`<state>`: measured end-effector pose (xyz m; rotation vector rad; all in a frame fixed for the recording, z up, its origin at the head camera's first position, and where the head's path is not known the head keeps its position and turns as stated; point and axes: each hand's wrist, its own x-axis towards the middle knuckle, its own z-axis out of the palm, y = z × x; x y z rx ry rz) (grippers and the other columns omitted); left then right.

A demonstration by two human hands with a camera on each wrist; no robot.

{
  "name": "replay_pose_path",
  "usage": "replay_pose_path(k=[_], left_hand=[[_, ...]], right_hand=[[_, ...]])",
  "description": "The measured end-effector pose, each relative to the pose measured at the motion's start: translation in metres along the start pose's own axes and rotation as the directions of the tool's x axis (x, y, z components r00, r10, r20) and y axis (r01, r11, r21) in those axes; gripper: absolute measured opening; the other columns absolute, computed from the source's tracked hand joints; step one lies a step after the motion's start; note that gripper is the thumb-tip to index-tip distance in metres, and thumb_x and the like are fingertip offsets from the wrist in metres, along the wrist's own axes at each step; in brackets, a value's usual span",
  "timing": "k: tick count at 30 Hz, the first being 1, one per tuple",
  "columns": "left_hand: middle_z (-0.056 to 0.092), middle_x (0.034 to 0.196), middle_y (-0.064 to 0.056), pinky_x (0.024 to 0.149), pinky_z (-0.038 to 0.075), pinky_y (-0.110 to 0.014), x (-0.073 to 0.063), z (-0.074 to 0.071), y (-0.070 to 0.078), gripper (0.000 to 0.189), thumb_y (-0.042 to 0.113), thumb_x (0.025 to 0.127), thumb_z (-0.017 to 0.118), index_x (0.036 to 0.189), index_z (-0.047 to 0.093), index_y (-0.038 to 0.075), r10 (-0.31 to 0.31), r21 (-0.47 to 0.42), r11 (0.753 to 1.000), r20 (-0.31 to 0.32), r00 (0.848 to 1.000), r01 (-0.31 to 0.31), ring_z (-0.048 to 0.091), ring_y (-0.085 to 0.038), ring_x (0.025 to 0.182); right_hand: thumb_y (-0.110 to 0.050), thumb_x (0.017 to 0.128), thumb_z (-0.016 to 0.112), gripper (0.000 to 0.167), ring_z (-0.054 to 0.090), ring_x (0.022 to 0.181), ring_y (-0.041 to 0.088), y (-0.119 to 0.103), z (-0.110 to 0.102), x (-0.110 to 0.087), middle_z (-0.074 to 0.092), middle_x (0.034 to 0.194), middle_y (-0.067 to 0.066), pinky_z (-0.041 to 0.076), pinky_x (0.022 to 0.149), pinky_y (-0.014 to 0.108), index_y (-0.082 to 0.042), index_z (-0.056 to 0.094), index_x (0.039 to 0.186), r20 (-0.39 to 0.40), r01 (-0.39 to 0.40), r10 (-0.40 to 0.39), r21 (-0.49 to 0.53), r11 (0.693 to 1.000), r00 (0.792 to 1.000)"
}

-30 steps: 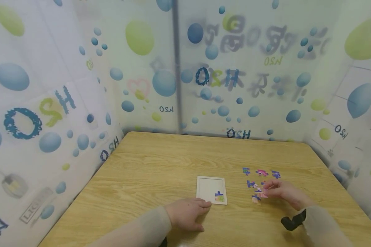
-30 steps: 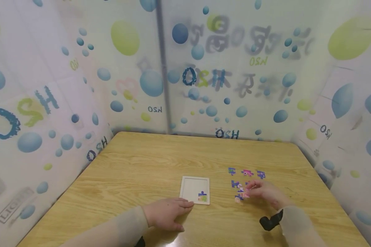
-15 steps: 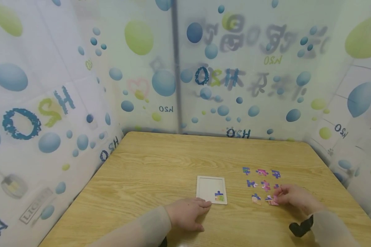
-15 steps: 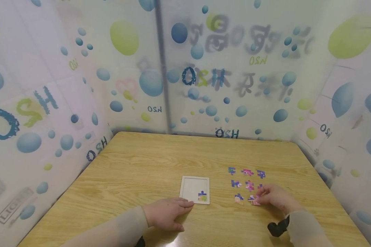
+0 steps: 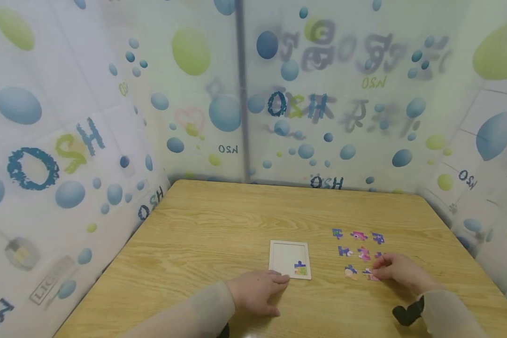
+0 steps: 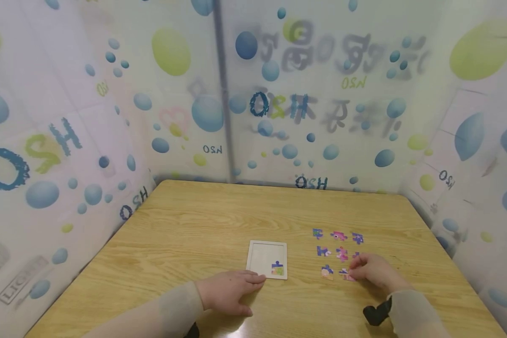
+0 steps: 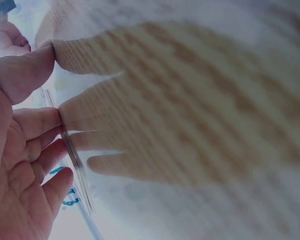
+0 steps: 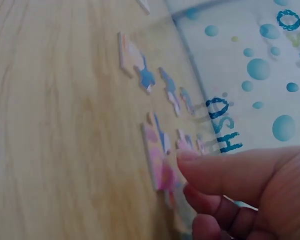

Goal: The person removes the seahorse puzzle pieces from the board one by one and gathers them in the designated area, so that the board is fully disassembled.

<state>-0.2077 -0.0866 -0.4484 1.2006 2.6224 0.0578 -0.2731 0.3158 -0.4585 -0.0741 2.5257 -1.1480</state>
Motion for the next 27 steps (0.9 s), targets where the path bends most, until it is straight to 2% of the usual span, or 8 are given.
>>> replay_pose_path(k=[3,6,8,14,21,27], left_hand=[[0.034,0.153,0.008,0.111,0.03,-0.024,0.001,0.0,0.0,0.068,0.048,0.089,0.063,0.145,0.044,0.015,0.002,-0.009,1.0,0.005,1.0,-0.001,0.034,-0.012,0.138],[0.035,0.152,0.008,0.111,0.03,-0.025,0.001,-0.001,0.0,0.068,0.048,0.089,0.064,0.145,0.044,0.015,0.002,-0.02,1.0,0.011,1.0,-0.001,0.035,-0.012,0.138],[0.034,0.153,0.007,0.111,0.03,-0.025,0.001,-0.002,0.0,0.068,0.048,0.089,0.064,0.145,0.044,0.015,0.003,-0.024,1.0,0.015,1.0,-0.003,0.035,-0.012,0.138],[0.034,0.153,0.007,0.111,0.03,-0.027,0.001,-0.004,0.0,0.068,0.047,0.089,0.064,0.145,0.043,0.015,0.004,-0.036,0.999,0.023,1.0,-0.003,0.034,-0.013,0.138],[0.035,0.152,0.006,0.11,0.031,-0.027,0.001,-0.004,-0.001,0.068,0.048,0.089,0.064,0.145,0.045,0.014,0.007,-0.037,0.999,0.017,1.0,-0.007,0.036,-0.013,0.137],[0.036,0.152,0.005,0.11,0.032,-0.028,0.001,-0.003,-0.001,0.068,0.048,0.089,0.064,0.144,0.045,0.013,0.016,-0.02,1.0,0.001,1.0,-0.016,0.037,-0.014,0.137]], right_hand=[[-0.013,0.086,0.07,0.024,0.055,0.078,0.02,-0.009,0.005,-0.001,0.061,0.088,0.007,0.046,0.068,0.032,0.002,0.06,0.102,0.006,0.016,-0.016,0.045,0.999,1.0],[-0.012,0.088,0.067,0.023,0.054,0.065,0.02,-0.025,0.014,0.001,0.059,0.085,0.008,0.048,0.058,0.032,0.002,0.059,0.104,0.006,0.021,-0.021,0.079,0.997,1.0],[-0.014,0.089,0.067,0.022,0.052,0.065,0.02,-0.038,0.022,0.004,0.058,0.088,0.007,0.046,0.054,0.032,-0.001,0.059,0.105,-0.008,0.014,-0.013,0.082,0.996,1.0],[-0.014,0.089,0.068,0.018,0.05,0.084,0.022,-0.072,0.055,0.017,0.058,0.094,0.007,0.045,0.066,0.032,-0.003,0.064,0.103,-0.041,0.093,-0.089,0.095,0.991,0.995],[-0.01,0.088,0.068,0.009,0.051,0.082,0.021,-0.1,0.096,0.034,0.059,0.089,0.005,0.044,0.068,0.031,-0.006,0.067,0.096,-0.014,0.153,-0.153,0.114,0.981,0.988],[-0.005,0.082,0.072,0.013,0.049,0.08,0.021,-0.109,0.124,0.04,0.057,0.087,0.006,0.042,0.066,0.03,-0.004,0.067,0.093,-0.027,0.155,-0.153,0.184,0.971,0.988]])
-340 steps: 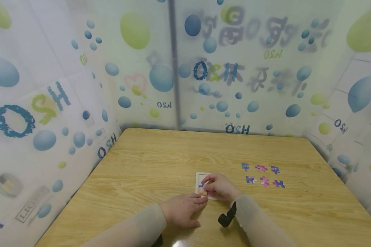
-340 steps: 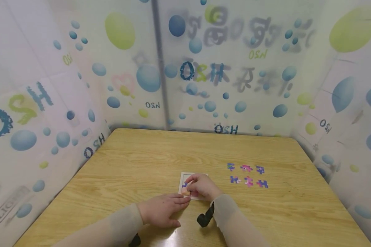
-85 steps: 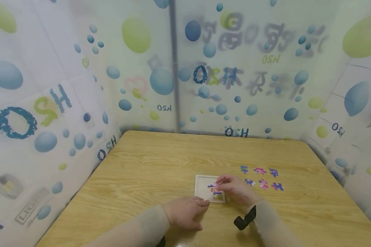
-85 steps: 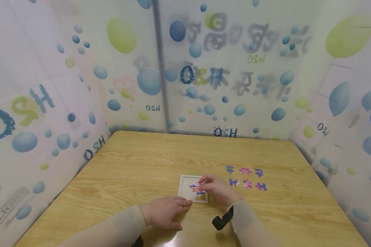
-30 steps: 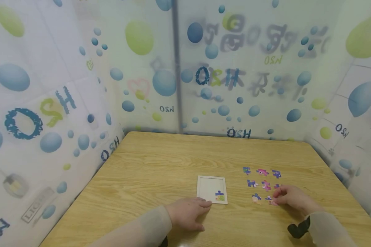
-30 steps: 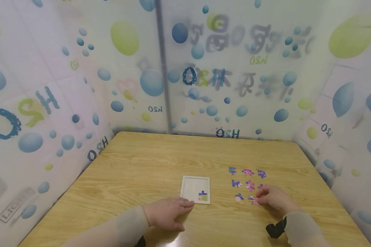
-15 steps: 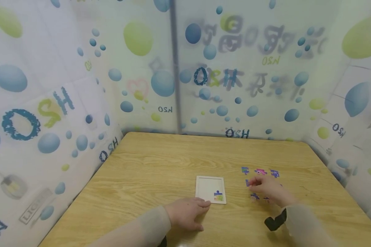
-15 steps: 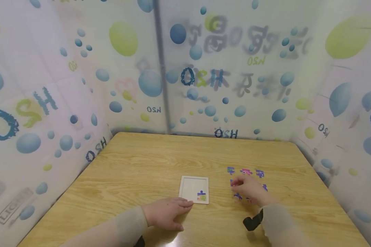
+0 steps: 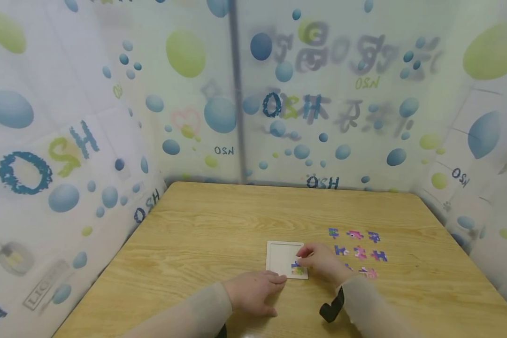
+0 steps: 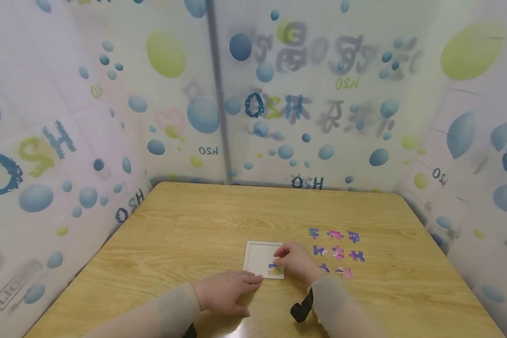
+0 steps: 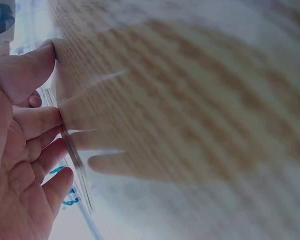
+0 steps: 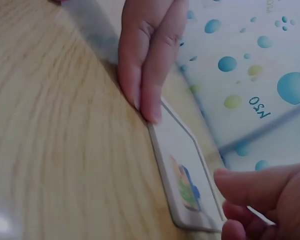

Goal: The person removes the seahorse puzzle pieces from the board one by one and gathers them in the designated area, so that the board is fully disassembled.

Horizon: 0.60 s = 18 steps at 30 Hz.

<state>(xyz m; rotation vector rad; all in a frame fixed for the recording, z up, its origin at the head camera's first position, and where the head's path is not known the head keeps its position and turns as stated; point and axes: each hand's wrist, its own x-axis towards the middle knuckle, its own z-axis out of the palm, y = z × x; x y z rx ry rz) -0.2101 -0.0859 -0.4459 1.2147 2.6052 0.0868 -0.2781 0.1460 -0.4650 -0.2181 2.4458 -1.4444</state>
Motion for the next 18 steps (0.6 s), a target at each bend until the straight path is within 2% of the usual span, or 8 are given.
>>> replay_pose_path(k=[5,10,18], left_hand=[[0.037,0.151,0.004,0.11,0.032,-0.027,0.0,0.0,0.001,0.067,0.048,0.089,0.063,0.144,0.046,0.012,0.011,0.013,1.0,-0.013,1.0,-0.011,0.037,-0.014,0.137],[0.038,0.151,0.004,0.11,0.032,-0.027,0.001,-0.001,0.0,0.067,0.047,0.088,0.064,0.143,0.047,0.012,0.012,0.004,1.0,-0.013,1.0,-0.012,0.037,-0.014,0.136],[0.047,0.144,0.001,0.108,0.034,-0.024,0.007,-0.002,-0.004,0.062,0.048,0.089,0.063,0.137,0.054,0.009,0.093,0.065,0.994,-0.072,0.993,-0.088,0.045,-0.013,0.13]], right_hand=[[-0.003,0.077,0.077,0.017,0.049,0.083,0.02,0.002,0.01,0.001,0.057,0.087,0.005,0.041,0.072,0.03,-0.007,0.068,0.091,-0.043,-0.036,0.035,-0.008,0.999,0.998],[-0.002,0.074,0.079,0.019,0.05,0.08,0.02,0.0,0.013,-0.002,0.057,0.084,0.005,0.041,0.071,0.029,-0.006,0.069,0.09,-0.055,-0.043,0.041,-0.038,0.998,0.998],[0.001,0.074,0.079,0.019,0.05,0.076,0.019,0.0,0.016,-0.002,0.056,0.08,0.004,0.041,0.068,0.028,-0.004,0.068,0.088,-0.07,-0.041,0.037,-0.05,0.998,0.997]])
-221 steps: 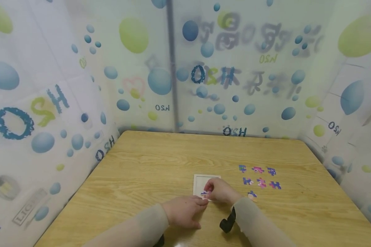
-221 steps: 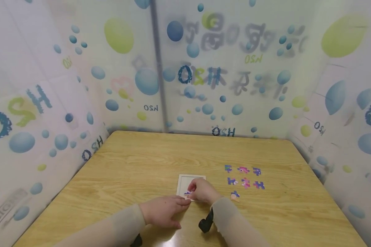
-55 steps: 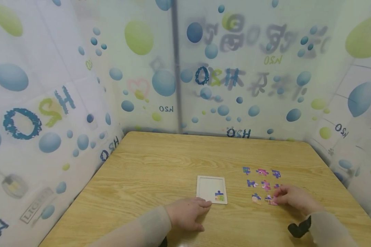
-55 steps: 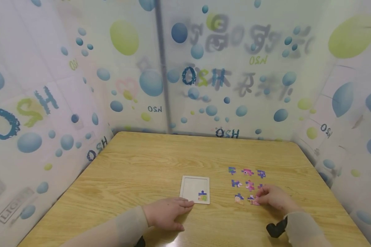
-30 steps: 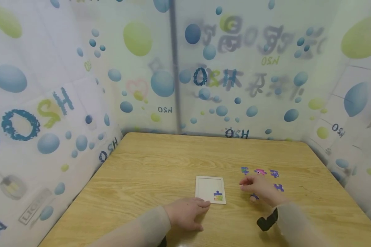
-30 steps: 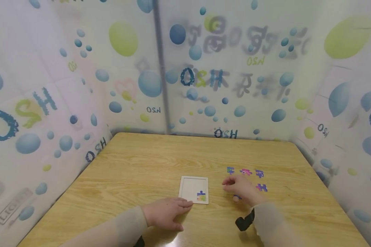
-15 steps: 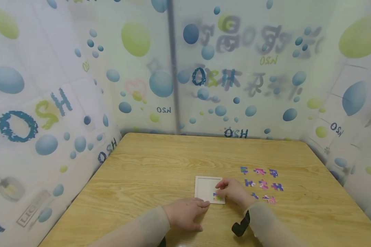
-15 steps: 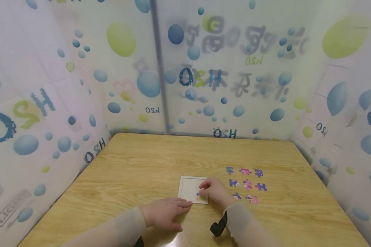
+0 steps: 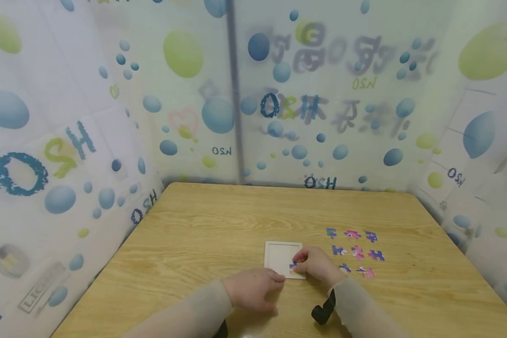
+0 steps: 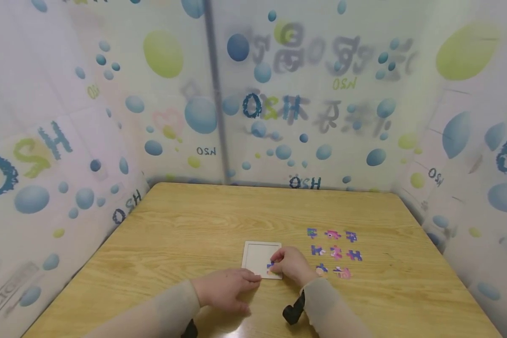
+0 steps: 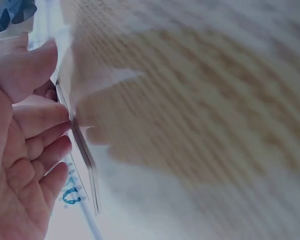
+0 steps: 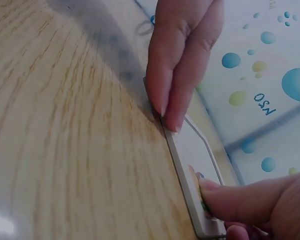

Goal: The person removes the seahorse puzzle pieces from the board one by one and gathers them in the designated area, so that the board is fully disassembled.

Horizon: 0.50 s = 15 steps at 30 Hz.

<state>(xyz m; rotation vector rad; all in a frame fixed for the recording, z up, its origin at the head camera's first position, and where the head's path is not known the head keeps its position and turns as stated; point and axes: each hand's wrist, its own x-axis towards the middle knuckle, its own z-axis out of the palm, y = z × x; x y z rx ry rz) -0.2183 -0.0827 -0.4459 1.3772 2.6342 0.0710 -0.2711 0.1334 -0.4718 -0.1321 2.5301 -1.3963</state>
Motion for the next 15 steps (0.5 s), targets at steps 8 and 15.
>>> replay_pose_path(k=[8,15], left_hand=[[0.045,0.146,0.003,0.108,0.031,-0.02,0.016,0.002,0.009,0.062,0.049,0.091,0.059,0.14,0.051,0.011,0.039,0.055,0.998,-0.008,0.999,-0.039,0.042,-0.009,0.132],[0.041,0.149,0.003,0.109,0.031,-0.022,0.019,0.002,0.012,0.062,0.045,0.091,0.061,0.141,0.049,0.011,-0.014,0.001,1.0,0.048,0.999,0.014,0.038,-0.012,0.135]], right_hand=[[0.003,0.074,0.078,0.018,0.051,0.075,0.018,0.003,0.001,0.0,0.058,0.08,0.004,0.043,0.065,0.027,-0.003,0.067,0.088,0.001,0.003,-0.003,0.022,1.0,1.0],[0.0,0.076,0.077,0.018,0.05,0.077,0.019,0.004,0.0,0.001,0.056,0.082,0.005,0.041,0.067,0.028,-0.006,0.066,0.088,0.009,0.015,-0.015,-0.022,1.0,1.0]])
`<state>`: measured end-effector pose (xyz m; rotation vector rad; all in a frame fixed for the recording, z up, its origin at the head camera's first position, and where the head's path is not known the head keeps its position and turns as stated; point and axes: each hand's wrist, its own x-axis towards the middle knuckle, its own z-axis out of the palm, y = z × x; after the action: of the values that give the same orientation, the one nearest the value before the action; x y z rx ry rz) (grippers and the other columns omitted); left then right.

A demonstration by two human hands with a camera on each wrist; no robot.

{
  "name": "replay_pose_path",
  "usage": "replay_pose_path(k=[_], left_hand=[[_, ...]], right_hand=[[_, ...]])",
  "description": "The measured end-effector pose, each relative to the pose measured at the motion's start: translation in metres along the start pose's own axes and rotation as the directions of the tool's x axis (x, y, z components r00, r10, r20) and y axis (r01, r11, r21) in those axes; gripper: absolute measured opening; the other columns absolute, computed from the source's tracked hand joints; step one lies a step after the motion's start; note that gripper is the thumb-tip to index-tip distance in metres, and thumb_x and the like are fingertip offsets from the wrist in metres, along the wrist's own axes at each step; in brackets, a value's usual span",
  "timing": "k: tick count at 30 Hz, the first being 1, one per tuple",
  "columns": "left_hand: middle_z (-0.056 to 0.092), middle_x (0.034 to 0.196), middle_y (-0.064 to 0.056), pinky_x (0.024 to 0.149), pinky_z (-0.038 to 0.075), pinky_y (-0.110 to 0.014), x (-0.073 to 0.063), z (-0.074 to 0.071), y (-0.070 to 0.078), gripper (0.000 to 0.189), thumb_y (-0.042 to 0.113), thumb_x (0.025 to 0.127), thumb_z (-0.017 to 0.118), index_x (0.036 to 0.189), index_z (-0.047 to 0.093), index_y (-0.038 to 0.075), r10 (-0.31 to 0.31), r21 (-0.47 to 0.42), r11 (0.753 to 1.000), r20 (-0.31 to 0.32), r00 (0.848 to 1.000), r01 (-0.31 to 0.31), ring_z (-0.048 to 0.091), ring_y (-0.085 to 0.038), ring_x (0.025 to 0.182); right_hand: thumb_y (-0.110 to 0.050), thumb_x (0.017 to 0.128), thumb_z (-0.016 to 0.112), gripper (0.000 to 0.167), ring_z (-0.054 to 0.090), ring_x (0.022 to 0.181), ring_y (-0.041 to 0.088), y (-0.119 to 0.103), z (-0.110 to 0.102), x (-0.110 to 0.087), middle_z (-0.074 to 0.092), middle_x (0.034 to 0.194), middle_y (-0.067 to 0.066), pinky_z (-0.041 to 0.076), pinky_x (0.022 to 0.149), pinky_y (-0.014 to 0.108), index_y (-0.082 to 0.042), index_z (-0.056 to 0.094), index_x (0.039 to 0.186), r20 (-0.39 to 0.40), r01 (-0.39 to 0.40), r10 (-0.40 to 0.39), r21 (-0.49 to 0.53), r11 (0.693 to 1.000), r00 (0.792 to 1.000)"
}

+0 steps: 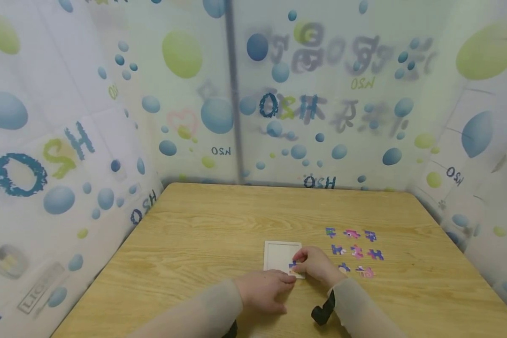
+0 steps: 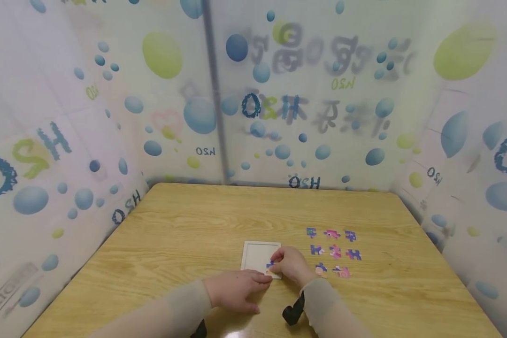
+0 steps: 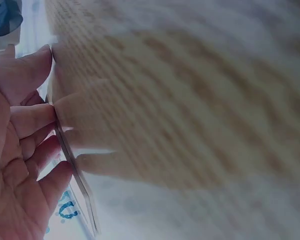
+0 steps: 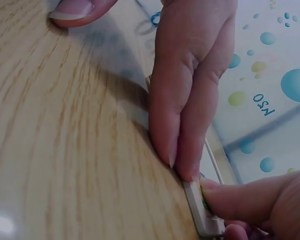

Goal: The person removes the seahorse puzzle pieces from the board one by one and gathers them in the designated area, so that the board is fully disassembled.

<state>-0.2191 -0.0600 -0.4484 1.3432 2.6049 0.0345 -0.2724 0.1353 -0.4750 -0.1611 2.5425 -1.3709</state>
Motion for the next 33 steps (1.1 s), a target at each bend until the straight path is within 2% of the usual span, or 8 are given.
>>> replay_pose_path(k=[15,21,33], left_hand=[[0.039,0.15,0.003,0.11,0.03,-0.024,0.0001,0.0018,-0.0002,0.063,0.045,0.091,0.062,0.142,0.048,0.011,-0.008,-0.047,0.999,0.006,1.0,0.008,0.036,-0.012,0.137],[0.038,0.151,0.004,0.11,0.03,-0.025,-0.0004,0.0016,-0.0007,0.063,0.045,0.092,0.061,0.143,0.047,0.011,-0.004,-0.073,0.997,0.011,1.0,0.004,0.035,-0.012,0.137],[0.041,0.149,0.001,0.111,0.029,-0.024,-0.0003,0.0021,-0.0012,0.062,0.043,0.091,0.062,0.141,0.049,0.008,0.013,-0.042,0.999,-0.007,1.0,-0.013,0.037,-0.014,0.136]], right_hand=[[0.005,0.078,0.075,0.019,0.053,0.079,0.02,0.0014,-0.0025,-0.0024,0.059,0.085,0.006,0.046,0.069,0.028,-0.004,0.064,0.091,0.011,-0.024,0.023,0.107,0.994,1.0],[0.004,0.078,0.075,0.02,0.053,0.08,0.02,0.0036,-0.0027,-0.001,0.059,0.085,0.006,0.046,0.07,0.028,-0.004,0.065,0.093,0.0,-0.018,0.018,0.107,0.994,1.0],[0.003,0.078,0.075,0.019,0.053,0.081,0.02,0.0022,-0.0037,-0.0023,0.06,0.086,0.005,0.046,0.071,0.028,-0.004,0.068,0.094,0.025,-0.037,0.035,0.097,0.995,0.999]])
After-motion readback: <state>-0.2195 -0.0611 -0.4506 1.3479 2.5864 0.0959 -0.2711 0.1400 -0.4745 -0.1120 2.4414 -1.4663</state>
